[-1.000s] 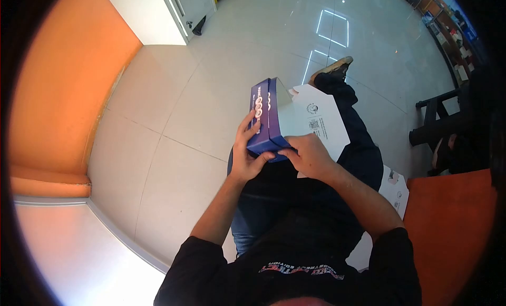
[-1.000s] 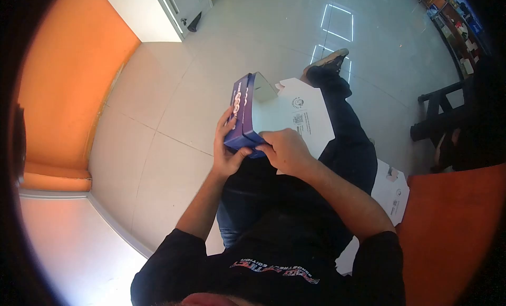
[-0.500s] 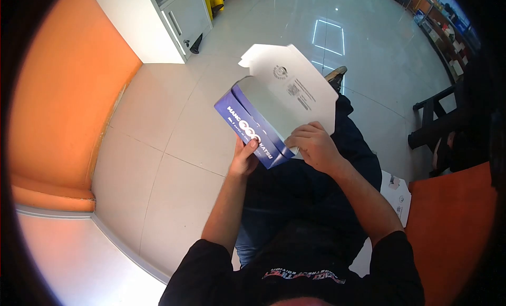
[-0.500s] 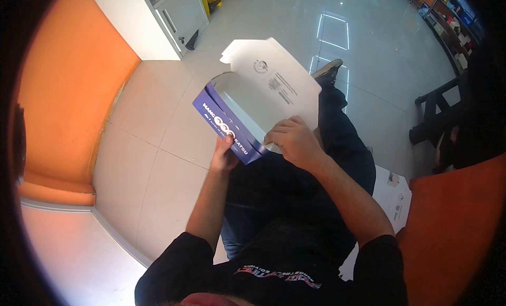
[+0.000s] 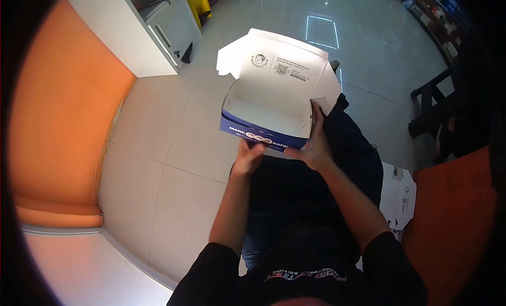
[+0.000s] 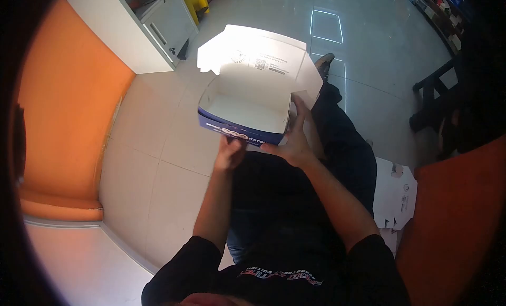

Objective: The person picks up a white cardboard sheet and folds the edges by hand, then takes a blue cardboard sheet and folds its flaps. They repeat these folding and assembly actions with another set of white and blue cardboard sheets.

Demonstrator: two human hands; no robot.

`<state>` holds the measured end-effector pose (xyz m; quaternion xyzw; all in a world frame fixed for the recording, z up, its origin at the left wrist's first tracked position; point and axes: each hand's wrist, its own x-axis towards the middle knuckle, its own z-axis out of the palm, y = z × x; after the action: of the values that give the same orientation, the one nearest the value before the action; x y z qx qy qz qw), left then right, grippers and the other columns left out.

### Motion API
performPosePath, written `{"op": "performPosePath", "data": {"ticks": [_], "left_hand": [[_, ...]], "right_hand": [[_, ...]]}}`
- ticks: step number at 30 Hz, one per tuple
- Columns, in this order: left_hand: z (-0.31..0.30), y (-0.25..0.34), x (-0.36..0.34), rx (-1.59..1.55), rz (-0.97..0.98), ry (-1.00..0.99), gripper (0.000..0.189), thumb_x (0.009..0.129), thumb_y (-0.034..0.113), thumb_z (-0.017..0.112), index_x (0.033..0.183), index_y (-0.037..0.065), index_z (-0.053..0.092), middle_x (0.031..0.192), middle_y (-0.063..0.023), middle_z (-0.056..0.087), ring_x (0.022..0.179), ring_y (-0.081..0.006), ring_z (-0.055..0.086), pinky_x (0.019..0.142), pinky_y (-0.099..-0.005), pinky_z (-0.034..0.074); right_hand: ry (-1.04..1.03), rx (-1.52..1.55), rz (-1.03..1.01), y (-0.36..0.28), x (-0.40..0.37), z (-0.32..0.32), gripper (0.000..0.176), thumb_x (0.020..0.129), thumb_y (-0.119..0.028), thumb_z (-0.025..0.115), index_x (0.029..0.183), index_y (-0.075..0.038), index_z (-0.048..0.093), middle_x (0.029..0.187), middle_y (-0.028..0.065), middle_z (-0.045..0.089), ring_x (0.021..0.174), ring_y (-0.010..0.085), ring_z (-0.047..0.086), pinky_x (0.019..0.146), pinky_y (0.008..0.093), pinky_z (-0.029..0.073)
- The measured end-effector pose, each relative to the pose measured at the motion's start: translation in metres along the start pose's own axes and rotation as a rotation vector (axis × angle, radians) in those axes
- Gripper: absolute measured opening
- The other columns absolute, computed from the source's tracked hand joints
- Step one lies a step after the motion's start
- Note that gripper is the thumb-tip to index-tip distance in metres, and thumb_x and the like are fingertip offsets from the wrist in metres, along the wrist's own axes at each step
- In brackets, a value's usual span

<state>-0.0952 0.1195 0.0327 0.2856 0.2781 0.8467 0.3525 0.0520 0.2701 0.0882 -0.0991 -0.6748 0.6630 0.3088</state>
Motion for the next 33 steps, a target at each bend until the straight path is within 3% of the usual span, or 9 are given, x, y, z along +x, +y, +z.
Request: {"op": "performPosePath", "data": {"ticks": [2, 5, 7, 12, 18, 24, 26, 29, 33], "left_hand": [[-0.021, 0.006, 0.008, 0.002, 0.107, 0.041, 0.083, 0.092, 0.027, 0.075, 0.158, 0.015, 0.027, 0.150, -0.0091, 0.048, 0.135, -0.0281, 0.051, 0.114, -0.0473, 0.041], [-0.049, 0.020, 0.024, -0.083, 0.005, 0.472, 0.081, 0.093, 0.030, 0.074, 0.158, 0.007, 0.032, 0.147, -0.0147, 0.055, 0.132, -0.0269, 0.055, 0.111, -0.0406, 0.043], [-0.057, 0.013, 0.041, 1.039, -0.458, 0.333, 0.068, 0.094, 0.037, 0.072, 0.150, 0.005, 0.048, 0.137, -0.0175, 0.063, 0.122, -0.0267, 0.063, 0.103, -0.0376, 0.049], [-0.059, -0.037, 0.047, 1.708, -0.308, 0.426, 0.049, 0.084, 0.028, 0.081, 0.124, 0.007, 0.064, 0.119, -0.0152, 0.070, 0.101, -0.0311, 0.070, 0.090, -0.0415, 0.056], [-0.068, -0.047, 0.052, 1.648, -0.572, 0.403, 0.030, 0.086, 0.018, 0.073, 0.114, 0.008, 0.068, 0.102, -0.0144, 0.074, 0.096, -0.0315, 0.072, 0.086, -0.0426, 0.057], [-0.064, -0.056, 0.044, 1.737, -0.397, 0.335, 0.018, 0.088, 0.015, 0.065, 0.103, 0.005, 0.066, 0.093, -0.0177, 0.074, 0.093, -0.0376, 0.071, 0.083, -0.0457, 0.057], [-0.054, -0.054, 0.043, 1.733, -0.411, 0.331, 0.018, 0.088, 0.017, 0.066, 0.101, 0.004, 0.065, 0.091, -0.0175, 0.073, 0.090, -0.0357, 0.072, 0.082, -0.0449, 0.056], [-0.053, -0.053, 0.042, 1.725, -0.437, 0.287, 0.020, 0.089, 0.019, 0.066, 0.100, 0.003, 0.064, 0.089, -0.0179, 0.073, 0.086, -0.0347, 0.072, 0.080, -0.0445, 0.056], [-0.056, -0.047, 0.040, 1.637, -0.487, 0.250, 0.022, 0.089, 0.020, 0.066, 0.100, 0.002, 0.063, 0.089, -0.0191, 0.073, 0.086, -0.0372, 0.072, 0.079, -0.0463, 0.056]], "right_hand": [[0.005, -0.102, 0.007, 0.018, 0.005, -0.024, 0.143, 0.061, -0.025, 0.100, 0.161, -0.014, -0.003, 0.157, 0.0239, 0.028, 0.145, 0.0382, 0.036, 0.112, 0.0489, 0.043], [-0.037, -0.350, -0.012, 0.038, 0.011, -0.050, 0.137, 0.059, -0.022, 0.100, 0.160, -0.010, 0.008, 0.156, 0.0237, 0.030, 0.144, 0.0393, 0.038, 0.110, 0.0508, 0.044], [-0.118, -0.578, -0.083, 0.058, 0.010, -0.061, 0.129, 0.056, -0.023, 0.100, 0.157, -0.007, 0.020, 0.154, 0.0242, 0.034, 0.143, 0.0403, 0.040, 0.114, 0.0504, 0.041], [-0.204, -0.693, -0.075, 0.095, 0.001, -0.074, 0.120, 0.057, -0.022, 0.098, 0.153, -0.007, 0.027, 0.151, 0.0236, 0.039, 0.143, 0.0419, 0.039, 0.120, 0.0452, 0.032], [-0.247, -0.729, 0.043, 0.112, -0.007, -0.089, 0.121, 0.060, -0.023, 0.096, 0.155, -0.006, 0.024, 0.156, 0.0250, 0.036, 0.148, 0.0446, 0.032, 0.120, 0.0482, 0.032], [-0.074, -0.787, 0.258, 0.114, -0.010, -0.081, 0.090, 0.074, -0.033, 0.088, 0.147, -0.002, 0.046, 0.151, 0.0264, 0.044, 0.141, 0.0420, 0.045, 0.116, 0.0459, 0.039], [0.121, -0.694, 0.267, 0.118, -0.002, -0.081, 0.053, 0.085, -0.030, 0.079, 0.127, -0.001, 0.066, 0.127, 0.0259, 0.065, 0.118, 0.0396, 0.063, 0.101, 0.0452, 0.050], [0.151, -0.828, 0.311, 0.116, 0.001, -0.082, 0.029, 0.090, -0.022, 0.072, 0.110, 0.000, 0.073, 0.099, 0.0243, 0.072, 0.094, 0.0412, 0.070, 0.084, 0.0470, 0.055], [0.153, -0.911, 0.251, 0.122, 0.003, -0.081, 0.024, 0.092, -0.020, 0.068, 0.104, 0.000, 0.074, 0.092, 0.0243, 0.072, 0.089, 0.0434, 0.069, 0.080, 0.0490, 0.056]]}}
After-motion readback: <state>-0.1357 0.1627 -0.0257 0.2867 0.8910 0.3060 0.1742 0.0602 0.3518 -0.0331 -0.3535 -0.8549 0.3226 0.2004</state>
